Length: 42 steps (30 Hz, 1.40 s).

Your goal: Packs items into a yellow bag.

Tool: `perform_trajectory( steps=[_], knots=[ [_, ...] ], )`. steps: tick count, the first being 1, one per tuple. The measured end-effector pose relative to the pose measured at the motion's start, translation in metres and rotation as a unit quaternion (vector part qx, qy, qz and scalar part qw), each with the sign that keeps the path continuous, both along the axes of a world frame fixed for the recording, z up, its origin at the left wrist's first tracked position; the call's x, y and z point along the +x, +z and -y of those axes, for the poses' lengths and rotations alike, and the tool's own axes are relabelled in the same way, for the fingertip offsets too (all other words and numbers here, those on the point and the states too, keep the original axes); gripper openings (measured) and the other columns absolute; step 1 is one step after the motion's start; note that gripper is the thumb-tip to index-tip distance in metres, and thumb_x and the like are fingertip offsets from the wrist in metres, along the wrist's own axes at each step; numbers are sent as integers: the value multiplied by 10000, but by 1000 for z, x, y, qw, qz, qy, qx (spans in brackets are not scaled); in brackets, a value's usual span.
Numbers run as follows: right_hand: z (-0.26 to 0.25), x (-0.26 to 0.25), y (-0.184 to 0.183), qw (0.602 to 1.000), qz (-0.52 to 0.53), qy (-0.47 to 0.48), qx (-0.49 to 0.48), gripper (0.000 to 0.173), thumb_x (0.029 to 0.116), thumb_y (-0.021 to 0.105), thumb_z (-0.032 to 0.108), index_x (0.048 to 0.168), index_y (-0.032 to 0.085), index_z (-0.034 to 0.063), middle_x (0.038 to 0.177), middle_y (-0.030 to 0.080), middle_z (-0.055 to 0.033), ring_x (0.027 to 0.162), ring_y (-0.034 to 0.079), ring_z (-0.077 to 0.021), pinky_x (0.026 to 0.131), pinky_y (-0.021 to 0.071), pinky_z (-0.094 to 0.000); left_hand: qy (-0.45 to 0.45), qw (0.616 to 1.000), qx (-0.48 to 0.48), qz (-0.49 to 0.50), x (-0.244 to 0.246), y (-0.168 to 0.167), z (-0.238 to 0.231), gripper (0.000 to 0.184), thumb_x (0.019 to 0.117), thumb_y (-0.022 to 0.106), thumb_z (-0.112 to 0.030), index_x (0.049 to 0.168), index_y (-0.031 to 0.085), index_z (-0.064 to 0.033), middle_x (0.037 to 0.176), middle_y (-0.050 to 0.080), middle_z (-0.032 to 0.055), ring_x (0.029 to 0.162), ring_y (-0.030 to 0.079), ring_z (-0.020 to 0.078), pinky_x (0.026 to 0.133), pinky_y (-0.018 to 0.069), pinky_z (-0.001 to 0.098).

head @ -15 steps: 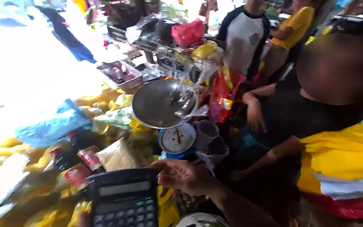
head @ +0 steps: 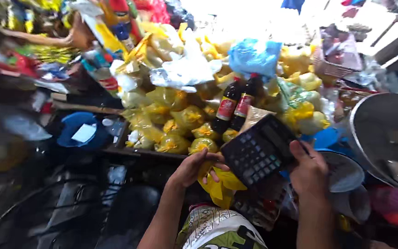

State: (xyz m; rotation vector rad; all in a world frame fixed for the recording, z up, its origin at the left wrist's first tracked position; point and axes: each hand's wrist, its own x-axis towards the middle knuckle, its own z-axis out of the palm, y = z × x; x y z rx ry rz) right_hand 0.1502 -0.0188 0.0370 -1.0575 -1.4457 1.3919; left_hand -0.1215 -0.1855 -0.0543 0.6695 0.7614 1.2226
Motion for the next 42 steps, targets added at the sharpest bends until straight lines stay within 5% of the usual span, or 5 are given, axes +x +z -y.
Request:
perform_trajectory(
  steps=[7,19,30,34,42],
  knots=[
    [-96,-144,-14,969,74,207,115,296,1007,650,259,1238,665,73,1088,717,-70,938,717,-169,786,643,-413,35,998,37,-45,-43,-24,59,680,1049,384,-602,1237,704,-32,976,772,156,496,637,114,425,529,257],
    [-132,-291,-131,891,282,352,58,379,1003,663,370,1242,653,77,1120,699,-146,992,688,-254,868,569,-501,131,990,-42,-41,-70,-51,58,497,1106,387,-366,1407,555,-8,1145,702,233,611,691,217,506,596,319],
    [-69,-108,-42,932,259,219,127,398,1035,601,367,1371,608,152,1249,699,-47,1040,710,-160,852,620,-395,81,919,-142,-360,-83,-65,28,396,1077,475,-319,1417,577,-143,965,723,89,804,705,205,764,608,393],
    [-29,-20,-53,955,234,172,65,364,1018,628,341,1316,661,135,1176,730,-22,1003,712,-140,872,614,-364,-6,856,-182,-484,-73,-68,13,426,1065,481,-278,1487,510,-228,1217,689,101,862,724,211,811,614,452],
    [76,55,-83,978,123,162,-35,267,1021,616,232,1196,706,52,1084,752,-54,950,735,-164,845,636,-364,-102,876,-24,-472,8,-19,-37,488,1059,537,-277,1527,433,-186,1352,636,49,970,716,163,819,628,394]
  ],
)
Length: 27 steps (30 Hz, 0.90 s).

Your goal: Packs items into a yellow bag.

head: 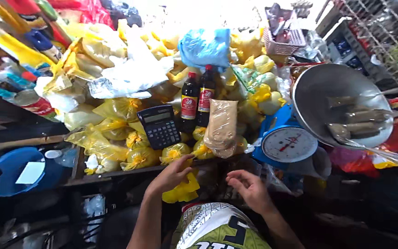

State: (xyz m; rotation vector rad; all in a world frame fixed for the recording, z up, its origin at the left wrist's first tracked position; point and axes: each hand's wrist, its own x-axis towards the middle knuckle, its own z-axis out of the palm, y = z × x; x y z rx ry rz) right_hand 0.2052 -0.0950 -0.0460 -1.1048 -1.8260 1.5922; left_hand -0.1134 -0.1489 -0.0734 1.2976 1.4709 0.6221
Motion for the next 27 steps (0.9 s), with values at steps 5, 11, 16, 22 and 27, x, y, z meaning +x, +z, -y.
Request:
perform_trajectory(
  steps=[5,11,16,22,27],
  knots=[
    [27,-36,-32,989,-118,88,-29,312,1026,613,189,1279,661,12,1215,714,-92,1083,704,-158,941,610,-362,-50,974,119,185,45,47,-15,449,1059,507,-139,1506,474,-119,1222,698,95,747,680,189,568,571,308],
    [10,-11,-80,980,179,73,-38,857,954,583,634,1599,328,130,1446,565,-195,1299,588,-322,1090,480,-553,-43,942,154,296,44,62,24,405,1058,541,-178,1460,547,-123,1153,698,154,470,506,90,396,457,234],
    [13,17,-83,958,270,92,3,1092,839,651,748,1666,136,255,1549,412,-280,1335,515,-449,1055,471,-629,35,946,188,260,47,64,63,387,1035,576,-179,1418,580,-130,1156,694,122,470,496,79,387,443,220],
    [30,5,-111,959,203,192,-38,793,910,667,604,1513,486,123,1337,662,-143,1241,637,-275,1081,490,-548,153,921,227,277,51,64,86,377,1005,628,-179,1377,581,-133,1242,631,119,531,535,92,436,498,236],
    [38,-19,-95,989,80,100,70,869,882,685,647,1548,445,143,1399,616,-77,1266,599,-210,1070,512,-471,151,903,249,317,47,60,84,479,968,685,-214,1415,539,-123,1319,572,119,650,592,115,530,554,261]
  ],
)
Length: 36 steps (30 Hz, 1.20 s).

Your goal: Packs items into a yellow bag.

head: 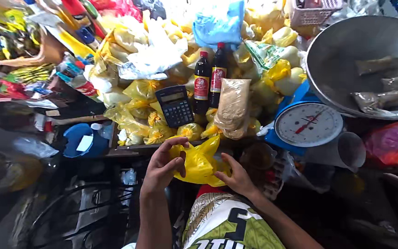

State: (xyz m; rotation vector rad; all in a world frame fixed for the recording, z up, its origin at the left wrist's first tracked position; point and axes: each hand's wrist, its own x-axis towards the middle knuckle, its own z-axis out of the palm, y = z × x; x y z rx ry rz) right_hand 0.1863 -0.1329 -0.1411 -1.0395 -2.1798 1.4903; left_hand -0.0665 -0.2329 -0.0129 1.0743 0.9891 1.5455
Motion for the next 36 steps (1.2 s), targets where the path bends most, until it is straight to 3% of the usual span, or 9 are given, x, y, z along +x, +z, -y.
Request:
perform_trajectory(
  steps=[3,6,9,11,16,21,26,28,36],
  knots=[
    [-10,-21,0,991,126,30,43,1055,795,674,761,1618,317,204,1412,610,-107,1258,599,-318,1012,507,-602,18,996,64,54,-3,-4,-10,628,891,763,-282,1443,497,-144,1344,539,101,885,634,178,794,593,362],
    [-14,-44,-32,981,159,20,-110,722,887,733,452,1481,488,121,1241,687,-148,1132,674,-286,996,541,-537,40,994,83,63,-25,-8,-11,690,878,768,-271,1481,461,-139,1278,589,105,976,641,230,938,554,459],
    [-17,-58,-52,969,76,-3,-233,269,966,644,224,1133,693,18,935,706,-107,820,678,-186,809,577,-403,27,999,2,18,-68,-14,-1,640,926,746,-257,1479,463,-104,1005,681,98,715,660,165,678,615,341],
    [-18,-62,-46,966,20,-64,-249,221,983,629,187,1111,698,21,959,708,-92,821,680,-164,797,589,-369,-14,995,-92,-42,-101,-22,7,658,942,734,-244,1514,433,-122,1105,675,131,632,628,157,516,567,284],
    [-45,-77,18,974,-12,-225,-9,157,970,637,172,1043,736,75,945,739,-18,829,709,-98,772,620,-315,2,878,-324,-353,-173,-64,-2,731,929,673,-270,1568,326,-198,1106,703,86,726,712,200,651,633,445],
    [-121,-115,96,882,168,-330,292,620,882,715,536,1333,656,113,1252,669,-112,1161,633,-282,982,539,-494,-100,781,-417,-454,-219,-90,-40,445,974,648,-400,1263,604,-64,777,709,98,646,703,260,670,606,546],
    [-191,-170,87,838,379,-333,208,1373,577,664,946,1664,132,297,1650,229,-264,1409,390,-505,986,452,-686,-299,876,-271,-264,-214,-85,-85,315,1047,558,-386,1032,703,-107,712,715,35,554,680,181,533,606,370],
    [-203,-179,79,834,421,-322,154,1389,573,744,877,1660,56,352,1659,145,-294,1413,356,-534,973,439,-708,-339,901,-183,-200,-201,-71,-105,279,1078,502,-297,1136,699,-108,845,757,36,641,711,172,589,623,340],
    [-220,-160,94,873,336,-350,50,1220,575,896,572,1609,270,406,1583,326,-266,1286,509,-492,880,525,-674,-236,948,58,-207,-166,22,-157,363,1030,599,-206,1384,558,-136,1037,696,14,863,683,132,784,617,319]
  ],
)
